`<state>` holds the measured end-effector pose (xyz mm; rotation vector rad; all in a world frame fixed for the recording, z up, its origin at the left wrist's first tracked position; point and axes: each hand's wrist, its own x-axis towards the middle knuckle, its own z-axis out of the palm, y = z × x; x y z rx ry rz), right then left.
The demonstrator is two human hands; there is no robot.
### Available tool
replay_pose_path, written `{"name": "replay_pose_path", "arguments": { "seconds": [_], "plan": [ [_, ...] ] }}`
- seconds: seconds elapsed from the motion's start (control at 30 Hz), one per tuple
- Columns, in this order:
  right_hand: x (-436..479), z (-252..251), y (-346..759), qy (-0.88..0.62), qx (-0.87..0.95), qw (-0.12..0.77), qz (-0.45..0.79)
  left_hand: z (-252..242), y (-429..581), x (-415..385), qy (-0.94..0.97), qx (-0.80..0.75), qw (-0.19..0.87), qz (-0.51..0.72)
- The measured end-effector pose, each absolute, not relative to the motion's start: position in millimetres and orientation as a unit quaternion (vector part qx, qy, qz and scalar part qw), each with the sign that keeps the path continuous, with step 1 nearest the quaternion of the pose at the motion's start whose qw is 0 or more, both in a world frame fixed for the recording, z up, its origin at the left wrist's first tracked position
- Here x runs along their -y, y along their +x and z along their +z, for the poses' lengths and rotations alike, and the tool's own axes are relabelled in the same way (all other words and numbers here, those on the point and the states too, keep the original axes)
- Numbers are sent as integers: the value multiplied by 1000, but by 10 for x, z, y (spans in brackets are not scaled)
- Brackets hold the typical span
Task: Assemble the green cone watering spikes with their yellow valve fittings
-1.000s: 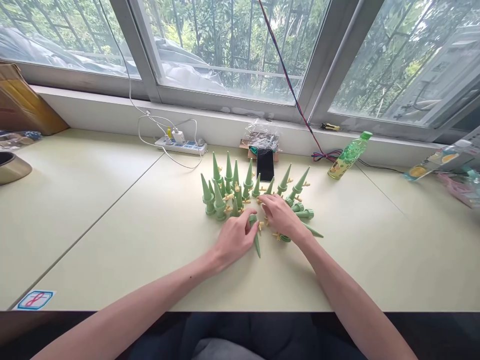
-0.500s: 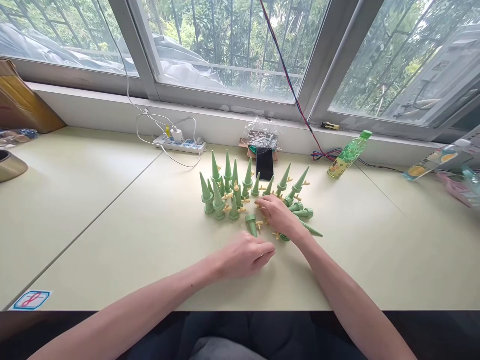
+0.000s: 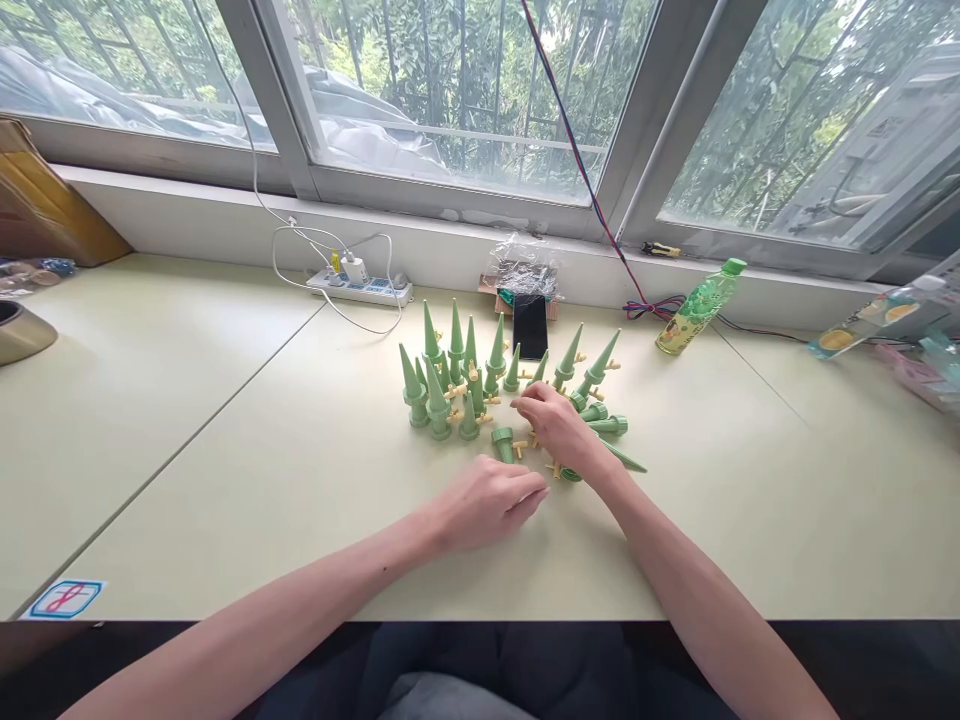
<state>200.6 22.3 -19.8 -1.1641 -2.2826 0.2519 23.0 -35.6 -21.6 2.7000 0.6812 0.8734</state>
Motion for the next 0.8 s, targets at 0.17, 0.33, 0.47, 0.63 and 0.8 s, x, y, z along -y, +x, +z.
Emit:
{"name": "replay_pose_path", "arguments": {
  "seconds": [0.17,0.33,0.47,0.63,0.8],
  "plan": [
    [-197,-174,2074,-420,826,368,79,-228,214,304,872,-337,103,339],
    [-110,-137,2106,-416,803,415,99,-166,198,284,851,-401,105,323],
    [-63,-119,2098,-433,793,412,116,-145,202,282,842,-437,132,289],
    [-40,-93,2089,-446,778,419,140,-186,197,256,838,-448,162,268],
    [-28,-89,2085,-456,764,430,154,-196,186,239,830,-439,214,270]
  ]
}}
